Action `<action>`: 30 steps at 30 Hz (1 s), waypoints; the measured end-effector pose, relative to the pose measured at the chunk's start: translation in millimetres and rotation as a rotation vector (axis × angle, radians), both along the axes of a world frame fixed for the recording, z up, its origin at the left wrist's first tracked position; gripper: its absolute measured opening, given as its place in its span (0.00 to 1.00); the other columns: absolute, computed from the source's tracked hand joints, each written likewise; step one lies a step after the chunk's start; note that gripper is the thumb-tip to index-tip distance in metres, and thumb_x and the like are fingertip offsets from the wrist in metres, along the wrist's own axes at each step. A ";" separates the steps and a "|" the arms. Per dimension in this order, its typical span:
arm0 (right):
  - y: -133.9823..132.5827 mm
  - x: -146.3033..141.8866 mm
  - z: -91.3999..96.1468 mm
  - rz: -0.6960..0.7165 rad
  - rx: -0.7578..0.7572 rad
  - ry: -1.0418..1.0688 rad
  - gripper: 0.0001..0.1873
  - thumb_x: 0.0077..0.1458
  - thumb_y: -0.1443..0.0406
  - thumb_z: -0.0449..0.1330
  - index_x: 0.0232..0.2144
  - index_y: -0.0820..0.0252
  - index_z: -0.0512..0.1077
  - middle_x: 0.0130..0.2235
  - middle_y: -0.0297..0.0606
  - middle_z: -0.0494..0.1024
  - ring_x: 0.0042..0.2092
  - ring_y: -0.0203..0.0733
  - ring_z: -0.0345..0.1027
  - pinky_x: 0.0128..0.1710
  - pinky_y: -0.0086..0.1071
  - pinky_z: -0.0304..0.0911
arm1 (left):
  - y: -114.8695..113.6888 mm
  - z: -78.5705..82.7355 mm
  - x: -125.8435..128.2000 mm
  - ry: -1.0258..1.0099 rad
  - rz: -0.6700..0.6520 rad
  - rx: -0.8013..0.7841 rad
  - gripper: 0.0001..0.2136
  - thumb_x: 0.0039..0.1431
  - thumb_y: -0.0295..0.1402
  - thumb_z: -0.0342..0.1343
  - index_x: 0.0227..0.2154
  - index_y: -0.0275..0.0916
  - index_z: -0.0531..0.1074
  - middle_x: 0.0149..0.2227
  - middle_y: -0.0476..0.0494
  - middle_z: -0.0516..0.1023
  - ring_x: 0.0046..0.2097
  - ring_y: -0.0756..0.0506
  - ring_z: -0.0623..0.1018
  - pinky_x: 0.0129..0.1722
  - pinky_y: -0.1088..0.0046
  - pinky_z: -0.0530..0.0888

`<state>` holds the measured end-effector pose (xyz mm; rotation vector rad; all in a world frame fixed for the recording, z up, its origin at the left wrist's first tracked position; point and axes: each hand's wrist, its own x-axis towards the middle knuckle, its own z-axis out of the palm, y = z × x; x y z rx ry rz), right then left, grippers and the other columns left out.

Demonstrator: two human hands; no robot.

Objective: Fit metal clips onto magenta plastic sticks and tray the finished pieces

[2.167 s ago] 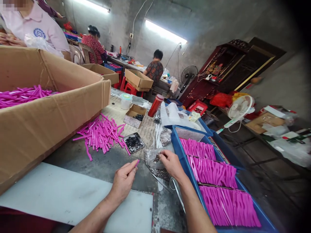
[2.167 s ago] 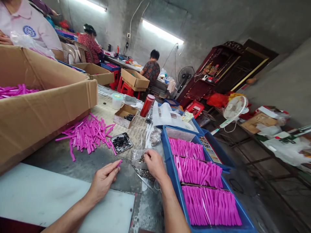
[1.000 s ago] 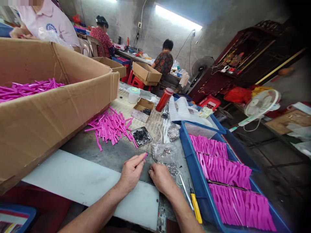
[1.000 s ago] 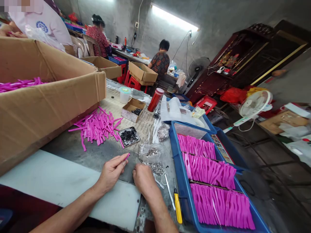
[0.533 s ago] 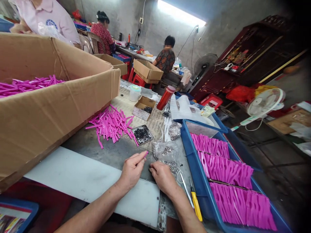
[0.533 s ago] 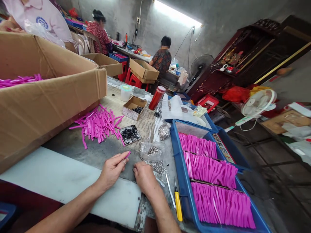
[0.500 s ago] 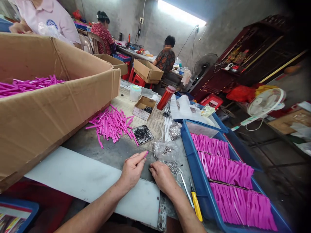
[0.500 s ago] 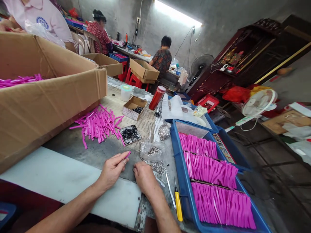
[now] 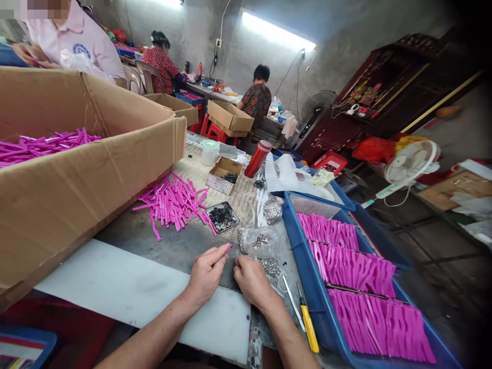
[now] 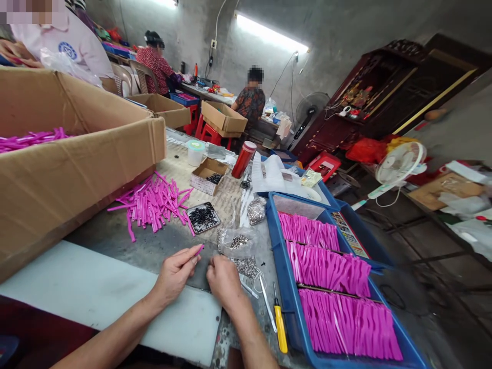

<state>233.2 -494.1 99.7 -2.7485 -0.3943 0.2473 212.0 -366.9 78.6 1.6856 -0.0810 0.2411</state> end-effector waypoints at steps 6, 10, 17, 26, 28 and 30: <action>2.8 -5.2 -6.4 -0.330 1.026 0.098 0.06 0.42 0.63 0.53 0.22 0.61 0.63 0.19 0.29 0.61 0.21 0.32 0.53 0.21 0.26 0.50 | -2.6 1.6 -3.5 -0.009 -0.033 -0.035 0.14 0.52 0.29 0.47 0.40 0.35 0.71 0.25 0.47 0.67 0.23 0.53 0.65 0.21 0.80 0.65; 10.6 -11.9 -4.2 -0.463 1.514 0.257 0.09 0.38 0.63 0.59 0.22 0.62 0.63 0.17 0.26 0.59 0.17 0.27 0.46 0.17 0.24 0.42 | -6.0 7.5 -8.4 -0.020 -0.069 -0.058 0.14 0.52 0.29 0.47 0.41 0.36 0.70 0.25 0.47 0.66 0.24 0.52 0.66 0.22 0.79 0.66; 18.0 -20.0 5.7 -0.426 1.800 0.356 0.08 0.39 0.65 0.61 0.20 0.64 0.65 0.16 0.28 0.62 0.17 0.25 0.46 0.17 0.22 0.41 | -8.2 27.9 -17.4 -0.087 -0.088 -0.057 0.13 0.52 0.29 0.47 0.39 0.36 0.72 0.24 0.47 0.68 0.25 0.51 0.68 0.24 0.77 0.68; 19.2 -24.1 6.6 -0.403 1.832 0.353 0.09 0.39 0.64 0.62 0.21 0.64 0.66 0.16 0.27 0.60 0.18 0.25 0.45 0.17 0.21 0.41 | -9.2 35.3 -22.2 -0.128 -0.081 0.001 0.13 0.53 0.29 0.47 0.39 0.36 0.72 0.24 0.46 0.69 0.27 0.50 0.69 0.27 0.76 0.69; 18.9 -24.2 5.2 -0.406 1.819 0.337 0.09 0.38 0.64 0.62 0.21 0.63 0.66 0.16 0.26 0.59 0.18 0.25 0.45 0.17 0.21 0.41 | -9.6 36.9 -22.7 -0.133 -0.078 0.005 0.13 0.53 0.29 0.47 0.39 0.36 0.72 0.24 0.46 0.70 0.27 0.50 0.69 0.27 0.76 0.69; 18.5 -24.0 2.4 -0.396 1.800 0.315 0.09 0.39 0.64 0.62 0.21 0.63 0.66 0.17 0.26 0.60 0.18 0.25 0.45 0.17 0.21 0.42 | -10.4 37.5 -23.2 -0.143 -0.079 0.011 0.13 0.53 0.29 0.46 0.39 0.36 0.72 0.24 0.46 0.70 0.27 0.50 0.69 0.28 0.76 0.69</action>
